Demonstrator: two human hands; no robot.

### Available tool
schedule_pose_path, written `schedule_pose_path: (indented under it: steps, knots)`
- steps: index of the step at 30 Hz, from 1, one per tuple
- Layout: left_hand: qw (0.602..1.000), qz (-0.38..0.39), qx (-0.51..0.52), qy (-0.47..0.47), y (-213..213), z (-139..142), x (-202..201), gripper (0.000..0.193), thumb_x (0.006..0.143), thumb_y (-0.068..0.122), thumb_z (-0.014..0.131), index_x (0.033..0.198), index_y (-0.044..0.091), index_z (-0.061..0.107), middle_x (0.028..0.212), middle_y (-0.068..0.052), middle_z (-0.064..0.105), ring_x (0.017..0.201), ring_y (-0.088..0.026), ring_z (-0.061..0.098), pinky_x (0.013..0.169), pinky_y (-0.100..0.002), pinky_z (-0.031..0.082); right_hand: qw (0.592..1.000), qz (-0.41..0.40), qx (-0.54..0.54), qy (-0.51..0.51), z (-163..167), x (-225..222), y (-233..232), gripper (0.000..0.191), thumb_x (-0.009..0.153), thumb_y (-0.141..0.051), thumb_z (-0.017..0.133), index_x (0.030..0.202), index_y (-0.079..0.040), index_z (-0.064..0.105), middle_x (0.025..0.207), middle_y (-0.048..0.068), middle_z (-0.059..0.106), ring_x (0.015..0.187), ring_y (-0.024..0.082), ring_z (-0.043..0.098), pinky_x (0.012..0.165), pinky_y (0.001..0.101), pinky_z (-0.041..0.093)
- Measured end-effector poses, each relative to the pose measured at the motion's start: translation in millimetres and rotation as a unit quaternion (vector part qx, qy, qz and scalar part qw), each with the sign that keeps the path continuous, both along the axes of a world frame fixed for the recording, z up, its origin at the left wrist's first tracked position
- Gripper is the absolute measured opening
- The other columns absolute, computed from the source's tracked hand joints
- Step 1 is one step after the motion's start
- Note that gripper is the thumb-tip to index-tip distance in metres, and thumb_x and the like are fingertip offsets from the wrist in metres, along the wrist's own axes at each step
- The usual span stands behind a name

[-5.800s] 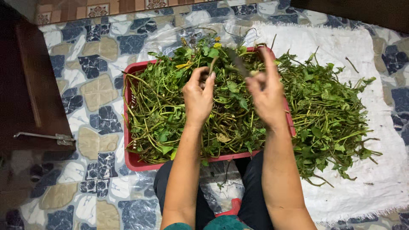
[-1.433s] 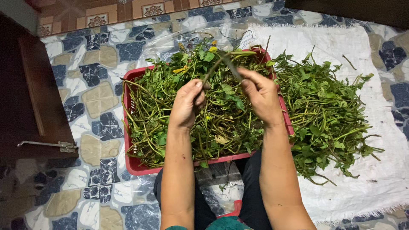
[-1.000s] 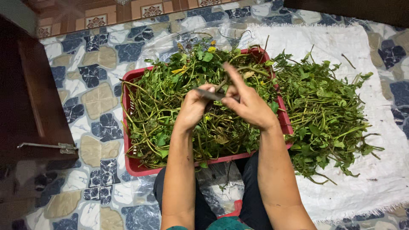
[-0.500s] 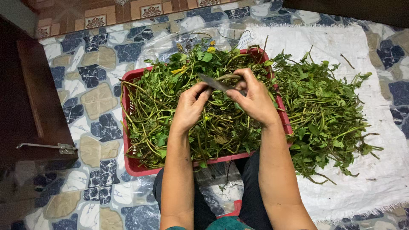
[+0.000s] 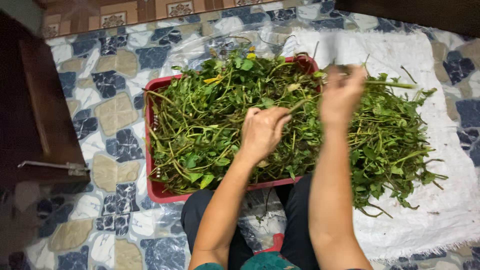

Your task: The person sits on the floor and uses a knife to trim green leafy vegetables from a red basket. They cut stems and leaves, placing the trimmed pieces onto a white cloth beside the basket.

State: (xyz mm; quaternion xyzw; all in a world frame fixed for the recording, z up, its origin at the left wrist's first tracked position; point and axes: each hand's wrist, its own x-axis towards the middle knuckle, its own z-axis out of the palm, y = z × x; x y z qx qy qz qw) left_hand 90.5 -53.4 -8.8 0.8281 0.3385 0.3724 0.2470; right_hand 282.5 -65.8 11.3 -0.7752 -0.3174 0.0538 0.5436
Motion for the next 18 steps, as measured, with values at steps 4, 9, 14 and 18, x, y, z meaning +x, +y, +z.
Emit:
schedule_pose_path:
  steps: [4, 9, 14, 18]
  knots:
    - [0.998, 0.052, 0.028, -0.005, 3, -6, 5, 0.016, 0.098, 0.022, 0.068, 0.107, 0.010, 0.074, 0.100, -0.006, 0.076, 0.087, -0.023, 0.071, 0.090, -0.042, 0.044, 0.998, 0.045, -0.034, -0.001, 3, 35, -15, 0.078, 0.107, -0.029, 0.068, 0.162, -0.002, 0.020, 0.083, 0.009, 0.065, 0.068, 0.013, 0.058, 0.060, 0.0271, 0.050]
    - [0.996, 0.084, 0.035, -0.022, 18, -34, 17, 0.015, 0.096, 0.022, 0.069, 0.106, 0.012, 0.074, 0.104, -0.004, 0.077, 0.093, -0.021, 0.070, 0.096, -0.045, 0.043, 0.930, 0.355, -0.022, 0.095, 1, 8, -34, 0.070, 0.102, -0.017, 0.063, 0.165, -0.013, 0.033, 0.085, 0.001, 0.060, 0.073, 0.010, 0.054, 0.061, 0.0228, 0.046]
    - [0.991, 0.070, -0.036, 0.105, 41, -58, 7, 0.014, 0.096, 0.031, 0.073, 0.107, 0.024, 0.076, 0.104, 0.001, 0.078, 0.106, -0.018, 0.069, 0.114, -0.047, 0.038, 0.895, 0.410, -0.170, -0.047, 9, -26, -15, 0.045, 0.095, -0.027, 0.072, 0.135, -0.011, 0.059, 0.076, 0.004, 0.065, 0.066, 0.013, 0.057, 0.058, 0.0315, 0.046]
    - [0.967, 0.111, 0.033, 0.229, 68, -67, -31, 0.071, 0.063, 0.052, 0.084, 0.125, 0.020, 0.070, 0.122, -0.014, 0.070, 0.118, -0.033, 0.060, 0.103, -0.061, 0.026, 0.932, 0.324, -0.159, -0.039, 4, -21, -13, 0.032, 0.097, -0.030, 0.070, 0.118, -0.007, 0.065, 0.075, 0.005, 0.066, 0.064, 0.013, 0.058, 0.058, 0.0321, 0.046]
